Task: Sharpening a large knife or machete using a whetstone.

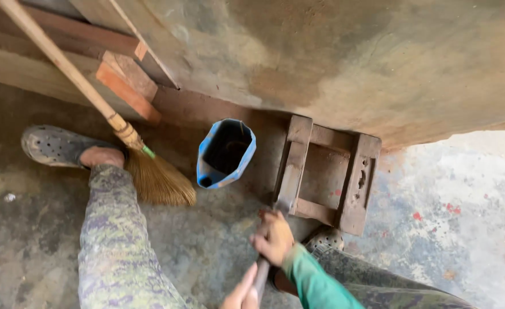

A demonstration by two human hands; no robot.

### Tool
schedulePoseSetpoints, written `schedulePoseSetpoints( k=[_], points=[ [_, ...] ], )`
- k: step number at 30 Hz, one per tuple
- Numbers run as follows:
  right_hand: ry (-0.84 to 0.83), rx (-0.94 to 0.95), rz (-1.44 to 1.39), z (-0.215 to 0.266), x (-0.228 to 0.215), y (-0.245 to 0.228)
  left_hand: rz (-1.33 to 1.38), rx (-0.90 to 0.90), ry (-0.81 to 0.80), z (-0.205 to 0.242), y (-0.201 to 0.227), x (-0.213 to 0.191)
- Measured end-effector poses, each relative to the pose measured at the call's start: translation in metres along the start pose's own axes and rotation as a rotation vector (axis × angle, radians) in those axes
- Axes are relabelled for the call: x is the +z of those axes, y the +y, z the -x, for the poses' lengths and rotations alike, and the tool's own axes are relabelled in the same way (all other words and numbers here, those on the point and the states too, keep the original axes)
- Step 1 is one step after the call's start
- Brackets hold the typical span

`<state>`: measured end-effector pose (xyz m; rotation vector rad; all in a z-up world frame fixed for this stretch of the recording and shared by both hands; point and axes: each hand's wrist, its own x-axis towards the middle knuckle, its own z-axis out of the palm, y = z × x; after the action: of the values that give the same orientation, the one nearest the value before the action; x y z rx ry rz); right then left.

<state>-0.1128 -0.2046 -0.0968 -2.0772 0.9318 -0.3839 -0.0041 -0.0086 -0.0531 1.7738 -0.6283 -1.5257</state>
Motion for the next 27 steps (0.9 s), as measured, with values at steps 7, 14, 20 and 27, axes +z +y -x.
schedulePoseSetpoints(
  k=[7, 14, 20, 27],
  points=[
    [0.025, -0.019, -0.001, -0.013, -0.01, 0.028, -0.053, -0.102, 0.051, -0.005, 0.069, 0.015],
    [0.097, -0.061, 0.015, -0.011, -0.006, 0.027, -0.255, -0.133, -0.016, 0.006, 0.101, 0.01],
    [0.067, -0.269, 0.233, -0.097, -0.083, 0.045, 0.175, -0.03, 0.063, -0.043, 0.149, 0.027],
    [0.279, -0.479, 0.084, -0.041, -0.124, -0.149, 0.196, 0.14, 0.164, 0.033, 0.144, -0.076]
  ],
)
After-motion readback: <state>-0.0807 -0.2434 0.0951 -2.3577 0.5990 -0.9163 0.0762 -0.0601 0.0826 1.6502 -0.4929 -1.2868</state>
